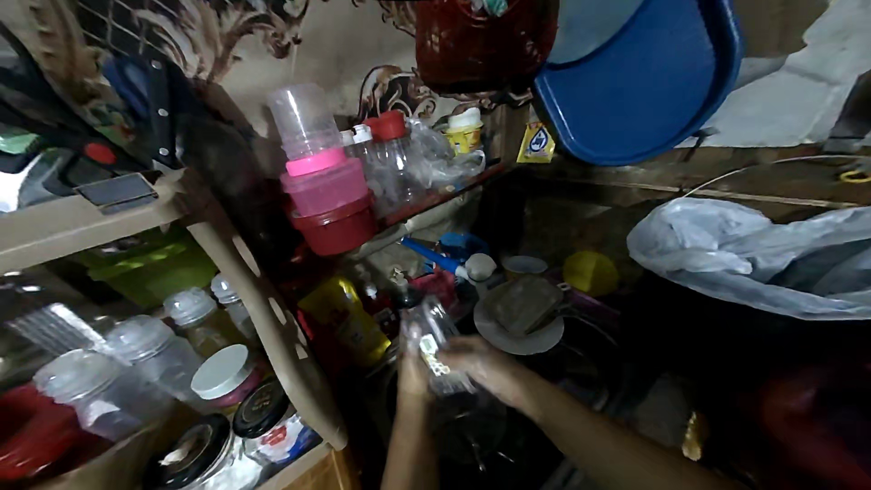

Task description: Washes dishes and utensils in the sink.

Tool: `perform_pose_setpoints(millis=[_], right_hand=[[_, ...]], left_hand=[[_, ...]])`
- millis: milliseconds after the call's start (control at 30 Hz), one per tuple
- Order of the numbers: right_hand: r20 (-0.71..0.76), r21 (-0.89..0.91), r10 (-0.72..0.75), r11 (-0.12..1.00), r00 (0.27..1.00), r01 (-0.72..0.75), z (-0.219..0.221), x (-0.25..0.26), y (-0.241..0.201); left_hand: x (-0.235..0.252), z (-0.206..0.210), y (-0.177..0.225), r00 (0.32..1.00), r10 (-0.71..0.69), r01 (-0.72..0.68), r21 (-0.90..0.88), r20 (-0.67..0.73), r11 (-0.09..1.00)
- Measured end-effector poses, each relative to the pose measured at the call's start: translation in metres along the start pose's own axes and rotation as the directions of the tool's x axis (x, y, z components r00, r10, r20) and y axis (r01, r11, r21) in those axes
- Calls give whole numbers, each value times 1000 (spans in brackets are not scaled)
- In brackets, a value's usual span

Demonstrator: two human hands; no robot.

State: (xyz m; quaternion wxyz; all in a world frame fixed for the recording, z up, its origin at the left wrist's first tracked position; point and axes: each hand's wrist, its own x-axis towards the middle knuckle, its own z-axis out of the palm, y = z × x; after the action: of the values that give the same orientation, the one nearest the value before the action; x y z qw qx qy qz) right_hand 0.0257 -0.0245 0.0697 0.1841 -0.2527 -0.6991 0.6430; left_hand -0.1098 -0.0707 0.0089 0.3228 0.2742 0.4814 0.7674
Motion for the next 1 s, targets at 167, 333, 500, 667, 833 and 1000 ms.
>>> perform_pose_setpoints(millis=[167,333,500,667,833,1000], right_hand=[[243,-422,-141,875,960,235,-2,-17,24],[255,-599,-37,778,966,188,-10,-22,26],[94,-655,-109,742,990,144,-5,-11,26],[-37,-584,-308,779,951,229,-13,6,33],[-65,-182,-99,980,993,86,-29,21,0],[-140,-689,-320,711,937,140,-37,40,-13]], left_hand=[[1,-2,19,979,-197,204,-305,54,930],[2,4,6,942,-327,329,-394,75,858],[-10,14,4,914,-382,406,-352,138,844],[-14,12,-3,911,-363,411,-351,196,842],[-12,6,-5,922,-364,387,-358,132,850],[-16,16,0,920,-388,380,-364,55,851]])
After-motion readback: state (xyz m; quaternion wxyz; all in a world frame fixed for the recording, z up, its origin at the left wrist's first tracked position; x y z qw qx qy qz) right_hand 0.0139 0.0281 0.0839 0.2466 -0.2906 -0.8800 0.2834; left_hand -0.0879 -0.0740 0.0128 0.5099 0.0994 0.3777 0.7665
